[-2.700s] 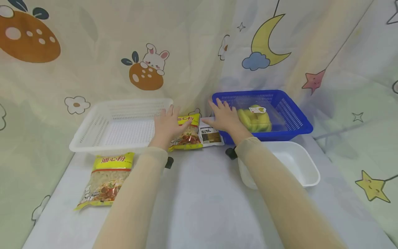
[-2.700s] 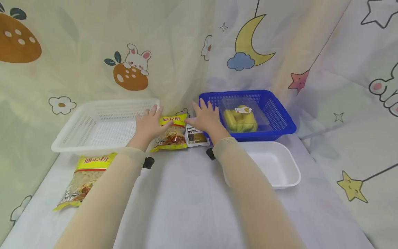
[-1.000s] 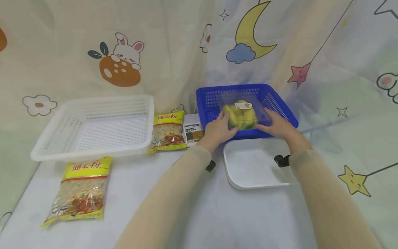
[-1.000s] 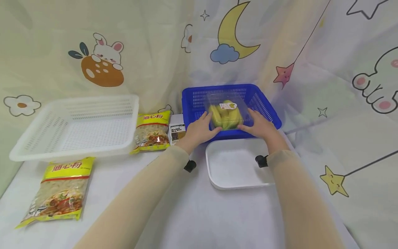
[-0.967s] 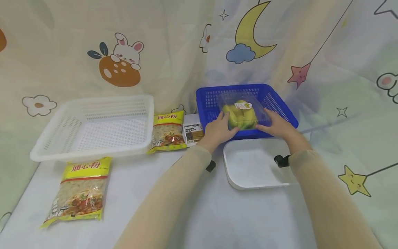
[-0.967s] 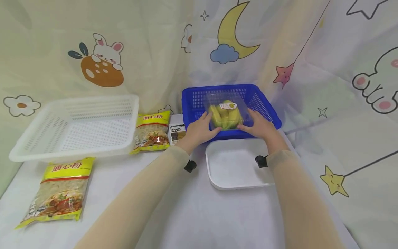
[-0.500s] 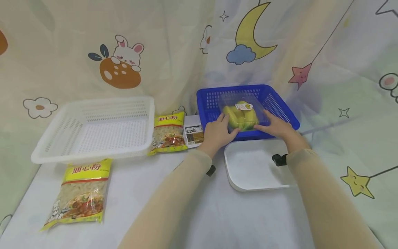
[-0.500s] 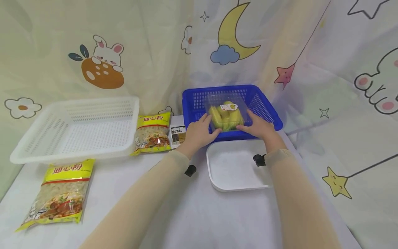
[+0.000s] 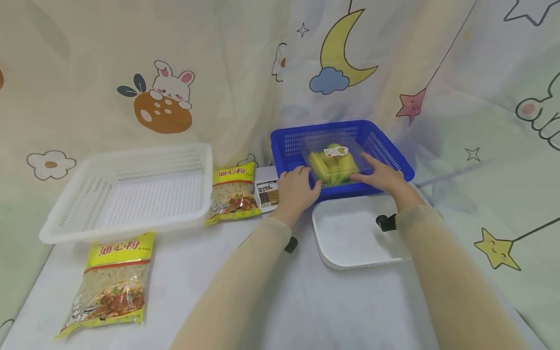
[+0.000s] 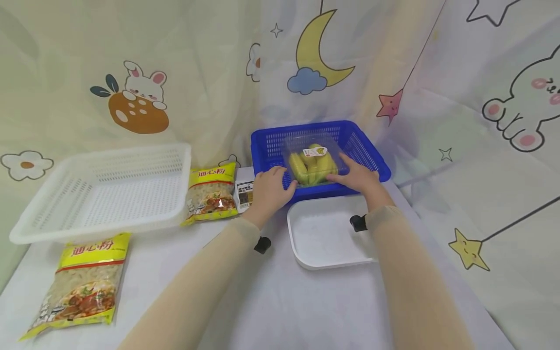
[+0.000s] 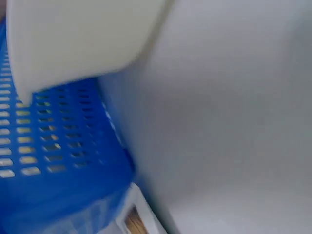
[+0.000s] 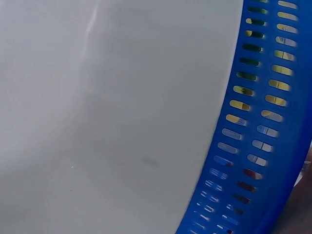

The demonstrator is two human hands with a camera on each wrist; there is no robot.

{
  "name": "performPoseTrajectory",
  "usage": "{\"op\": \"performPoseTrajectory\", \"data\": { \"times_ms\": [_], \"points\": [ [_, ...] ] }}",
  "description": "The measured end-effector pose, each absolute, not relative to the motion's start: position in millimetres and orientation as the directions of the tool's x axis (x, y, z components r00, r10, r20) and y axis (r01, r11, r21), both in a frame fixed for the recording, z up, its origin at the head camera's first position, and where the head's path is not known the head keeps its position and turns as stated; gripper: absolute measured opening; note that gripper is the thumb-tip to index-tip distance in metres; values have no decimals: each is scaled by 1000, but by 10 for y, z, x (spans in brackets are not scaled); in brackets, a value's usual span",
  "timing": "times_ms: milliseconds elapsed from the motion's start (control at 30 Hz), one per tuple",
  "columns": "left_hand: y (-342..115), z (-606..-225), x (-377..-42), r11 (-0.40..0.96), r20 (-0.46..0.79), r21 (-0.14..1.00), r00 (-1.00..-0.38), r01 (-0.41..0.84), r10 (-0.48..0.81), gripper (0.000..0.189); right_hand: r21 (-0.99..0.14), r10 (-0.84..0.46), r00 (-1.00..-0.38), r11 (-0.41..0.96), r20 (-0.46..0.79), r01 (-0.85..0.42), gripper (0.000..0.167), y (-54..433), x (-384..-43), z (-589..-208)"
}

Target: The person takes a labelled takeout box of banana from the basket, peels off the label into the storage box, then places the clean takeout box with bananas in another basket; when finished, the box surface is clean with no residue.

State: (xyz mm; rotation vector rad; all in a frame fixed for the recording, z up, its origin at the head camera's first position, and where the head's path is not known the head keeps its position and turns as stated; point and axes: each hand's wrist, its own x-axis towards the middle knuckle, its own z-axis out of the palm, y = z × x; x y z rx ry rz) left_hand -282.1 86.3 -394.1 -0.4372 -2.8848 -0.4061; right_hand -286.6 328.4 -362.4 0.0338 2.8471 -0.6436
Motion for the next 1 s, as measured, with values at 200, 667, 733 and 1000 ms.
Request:
{"op": "performPoseTrajectory", "data": {
  "times_ms": [200,667,733,1000],
  "points": [
    [801,-3974,-2813,928,188,245,-953,280,238,62,-442,-15,-981,894,-196,74,93,3281,-2867,-3633],
    [737,-3963,-2781,929,192,240,-952,283,240,62,-513,8,-993,856,-118,68,88,3282,-2841,-3618],
    [723,-3944,-2780,925,196,242,-949,292,248,62,-518,-5,-994,854,-111,54,89,3278,-2840,-3597],
    [658,-3956,-2737,913,179,266,-946,309,269,59,-513,-41,-995,858,-94,13,88,3232,-2815,-3597]
  ]
}}
